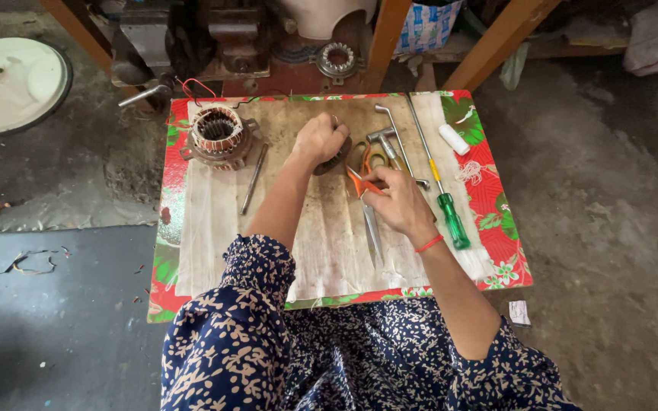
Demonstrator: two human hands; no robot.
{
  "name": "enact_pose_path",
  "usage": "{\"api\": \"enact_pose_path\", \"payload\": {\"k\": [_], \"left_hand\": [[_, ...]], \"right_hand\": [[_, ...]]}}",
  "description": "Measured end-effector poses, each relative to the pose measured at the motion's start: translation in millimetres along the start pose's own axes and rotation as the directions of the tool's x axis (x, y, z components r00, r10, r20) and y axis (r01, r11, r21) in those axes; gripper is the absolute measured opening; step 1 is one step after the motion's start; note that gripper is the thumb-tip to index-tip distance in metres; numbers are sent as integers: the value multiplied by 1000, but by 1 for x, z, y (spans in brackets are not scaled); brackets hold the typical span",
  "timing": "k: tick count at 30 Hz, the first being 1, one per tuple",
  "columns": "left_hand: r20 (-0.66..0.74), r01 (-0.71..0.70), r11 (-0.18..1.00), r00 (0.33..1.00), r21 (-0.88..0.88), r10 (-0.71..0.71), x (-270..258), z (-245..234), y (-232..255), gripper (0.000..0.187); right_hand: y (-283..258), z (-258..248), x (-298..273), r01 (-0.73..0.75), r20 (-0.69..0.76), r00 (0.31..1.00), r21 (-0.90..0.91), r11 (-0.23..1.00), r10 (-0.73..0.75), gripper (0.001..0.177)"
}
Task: The person uses scissors to trim copper windings on a motor stator, then uses a hammer to tap the stator core. The person continues trimming and tapping the stator repeatedly.
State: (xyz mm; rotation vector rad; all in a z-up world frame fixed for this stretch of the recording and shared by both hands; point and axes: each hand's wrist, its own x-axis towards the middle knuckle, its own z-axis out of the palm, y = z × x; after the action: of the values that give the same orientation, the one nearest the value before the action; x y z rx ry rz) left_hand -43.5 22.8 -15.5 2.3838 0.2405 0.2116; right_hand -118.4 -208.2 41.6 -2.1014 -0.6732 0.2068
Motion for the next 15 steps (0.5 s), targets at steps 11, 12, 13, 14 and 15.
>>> {"api": "enact_pose_path", "payload": {"k": [11, 12, 13, 14, 15], "left_hand": [[-104, 4, 1000, 995, 5, -4, 14, 21, -13, 47], [-92, 6, 1000, 996, 11, -5, 15, 21, -13, 47], [-80, 8, 1000, 997, 17, -7, 15, 21, -12, 46], [-69, 11, 1000, 998, 24, -10, 14, 20, -11, 46], [-54, 12, 999, 998, 32, -10, 14, 18, -9, 45]], "right_hand": [[-1, -2, 0, 33, 10, 999, 7, 999, -33, 33], [-2, -2, 0, 37, -4, 999, -5, 999, -37, 33], [-3, -3, 1, 41, -19, 999, -18, 999, -42, 33], [-5, -3, 1, 46, -32, 998, -30, 998, -47, 33], [-7, -4, 2, 30, -24, 999, -36, 999, -31, 33]]}}
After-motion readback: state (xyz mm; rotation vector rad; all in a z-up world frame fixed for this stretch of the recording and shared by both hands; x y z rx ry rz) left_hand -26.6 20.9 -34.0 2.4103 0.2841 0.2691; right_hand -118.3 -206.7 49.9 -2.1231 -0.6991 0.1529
